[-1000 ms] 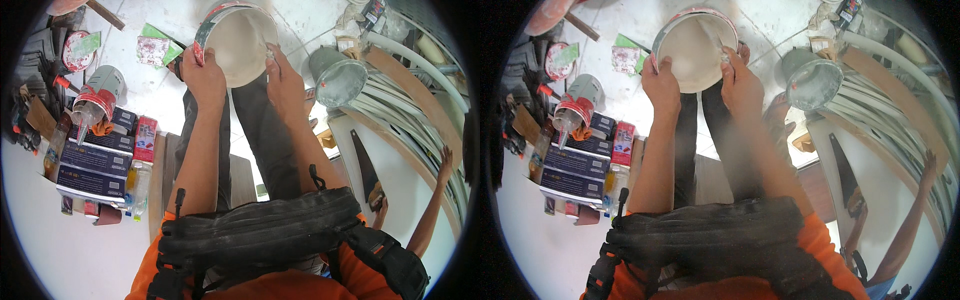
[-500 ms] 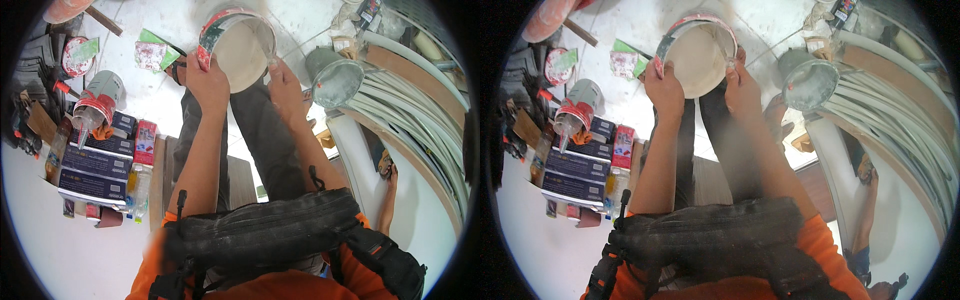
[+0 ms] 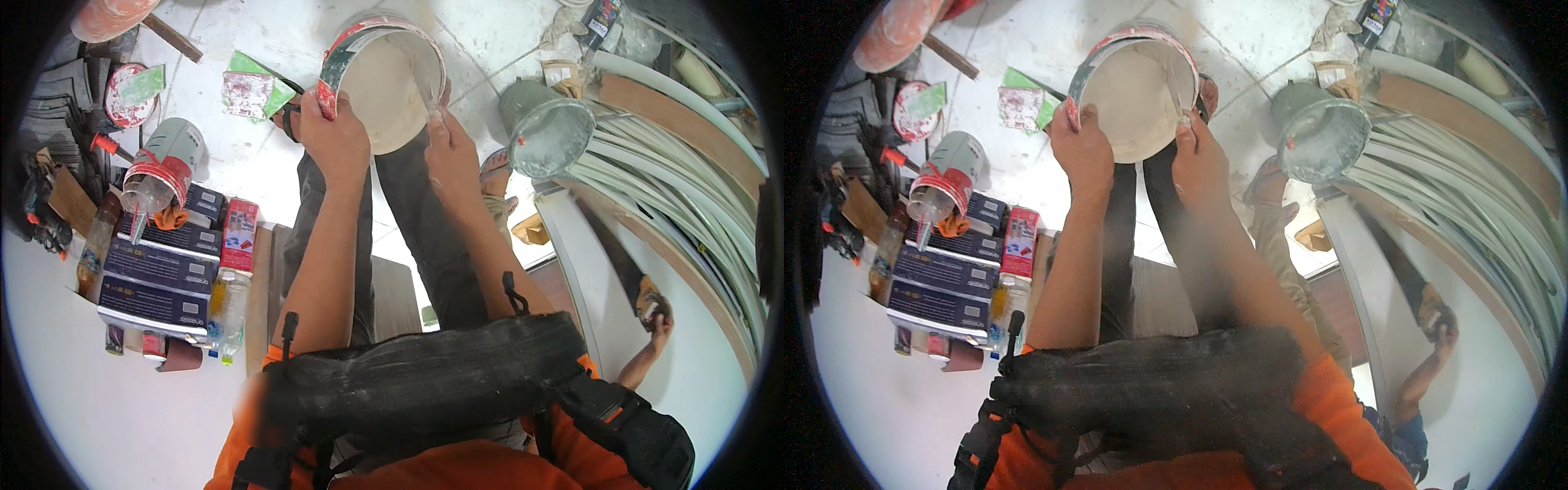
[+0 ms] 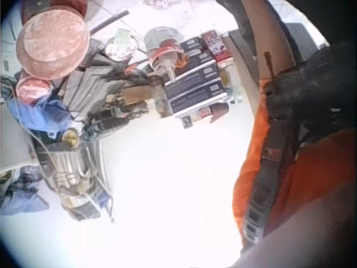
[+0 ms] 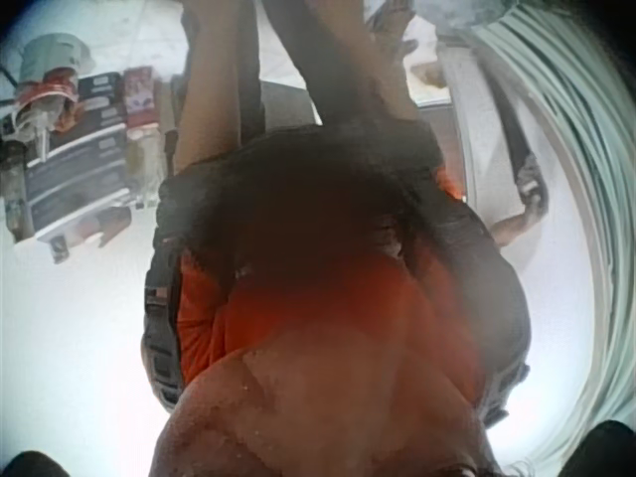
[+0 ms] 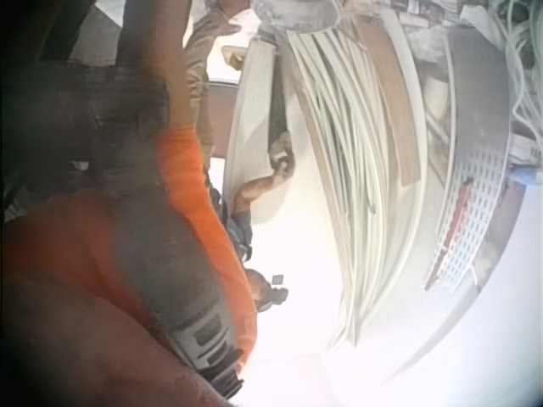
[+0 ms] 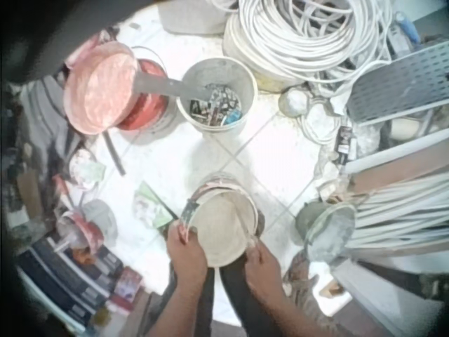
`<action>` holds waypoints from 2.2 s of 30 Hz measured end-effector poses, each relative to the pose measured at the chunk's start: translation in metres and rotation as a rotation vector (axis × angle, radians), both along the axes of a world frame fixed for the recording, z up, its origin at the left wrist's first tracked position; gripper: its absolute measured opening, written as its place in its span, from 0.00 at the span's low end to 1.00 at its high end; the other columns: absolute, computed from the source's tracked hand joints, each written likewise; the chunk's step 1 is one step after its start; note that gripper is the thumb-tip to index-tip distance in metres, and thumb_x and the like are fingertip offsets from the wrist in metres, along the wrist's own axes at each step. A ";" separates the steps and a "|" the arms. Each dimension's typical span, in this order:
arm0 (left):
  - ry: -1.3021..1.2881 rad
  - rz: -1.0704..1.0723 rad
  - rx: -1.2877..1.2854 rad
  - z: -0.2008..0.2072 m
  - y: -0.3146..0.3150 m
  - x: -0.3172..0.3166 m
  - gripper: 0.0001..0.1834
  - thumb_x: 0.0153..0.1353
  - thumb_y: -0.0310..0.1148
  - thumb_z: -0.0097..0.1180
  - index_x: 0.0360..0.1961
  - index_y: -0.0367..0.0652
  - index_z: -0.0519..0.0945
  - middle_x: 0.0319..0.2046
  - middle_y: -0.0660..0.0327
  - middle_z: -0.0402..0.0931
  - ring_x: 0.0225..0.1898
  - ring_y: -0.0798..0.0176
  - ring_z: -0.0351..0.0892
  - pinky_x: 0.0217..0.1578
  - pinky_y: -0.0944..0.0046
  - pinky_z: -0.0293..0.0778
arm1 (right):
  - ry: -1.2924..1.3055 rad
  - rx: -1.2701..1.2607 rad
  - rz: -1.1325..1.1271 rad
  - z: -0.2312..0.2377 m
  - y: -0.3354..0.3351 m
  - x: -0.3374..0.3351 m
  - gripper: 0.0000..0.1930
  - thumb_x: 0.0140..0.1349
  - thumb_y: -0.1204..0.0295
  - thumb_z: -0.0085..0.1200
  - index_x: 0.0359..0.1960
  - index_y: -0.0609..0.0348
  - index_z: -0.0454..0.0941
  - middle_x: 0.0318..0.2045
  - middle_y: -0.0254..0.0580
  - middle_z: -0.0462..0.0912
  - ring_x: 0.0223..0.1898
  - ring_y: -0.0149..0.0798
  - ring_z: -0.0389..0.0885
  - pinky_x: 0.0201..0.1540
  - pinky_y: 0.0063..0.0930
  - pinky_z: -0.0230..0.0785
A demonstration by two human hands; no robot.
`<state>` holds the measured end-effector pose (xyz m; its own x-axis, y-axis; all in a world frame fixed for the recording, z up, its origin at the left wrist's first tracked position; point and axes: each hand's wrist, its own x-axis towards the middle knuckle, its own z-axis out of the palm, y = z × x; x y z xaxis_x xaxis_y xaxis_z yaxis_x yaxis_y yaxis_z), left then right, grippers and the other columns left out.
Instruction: The person scoops white powder from a bag into a bucket, then uses a trowel to mix the contents. They transfer some mixture between buckets and continue stirring.
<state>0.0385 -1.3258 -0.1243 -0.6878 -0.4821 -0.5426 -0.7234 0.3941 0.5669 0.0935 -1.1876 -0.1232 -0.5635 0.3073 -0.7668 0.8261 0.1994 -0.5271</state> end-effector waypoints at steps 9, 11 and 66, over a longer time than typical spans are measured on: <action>0.029 -0.046 -0.066 -0.001 -0.002 0.003 0.07 0.64 0.25 0.58 0.40 0.33 0.77 0.34 0.50 0.78 0.36 0.55 0.78 0.41 0.57 0.73 | -0.183 -0.020 0.101 0.003 0.017 0.008 0.22 0.76 0.60 0.44 0.65 0.56 0.76 0.36 0.47 0.79 0.38 0.40 0.76 0.44 0.33 0.67; 0.026 -0.019 -0.022 -0.006 -0.009 0.006 0.08 0.64 0.27 0.61 0.41 0.34 0.78 0.35 0.52 0.79 0.37 0.59 0.78 0.42 0.58 0.73 | -0.191 -0.088 0.050 0.014 0.019 0.018 0.23 0.76 0.61 0.46 0.65 0.61 0.75 0.26 0.28 0.70 0.25 0.22 0.65 0.29 0.20 0.60; -0.010 0.305 0.519 -0.013 -0.038 -0.003 0.34 0.66 0.38 0.68 0.64 0.23 0.72 0.56 0.51 0.80 0.55 0.63 0.78 0.58 0.65 0.72 | -0.375 -0.013 0.762 0.078 0.035 -0.032 0.17 0.73 0.57 0.52 0.60 0.34 0.82 0.43 0.47 0.88 0.43 0.52 0.87 0.50 0.43 0.77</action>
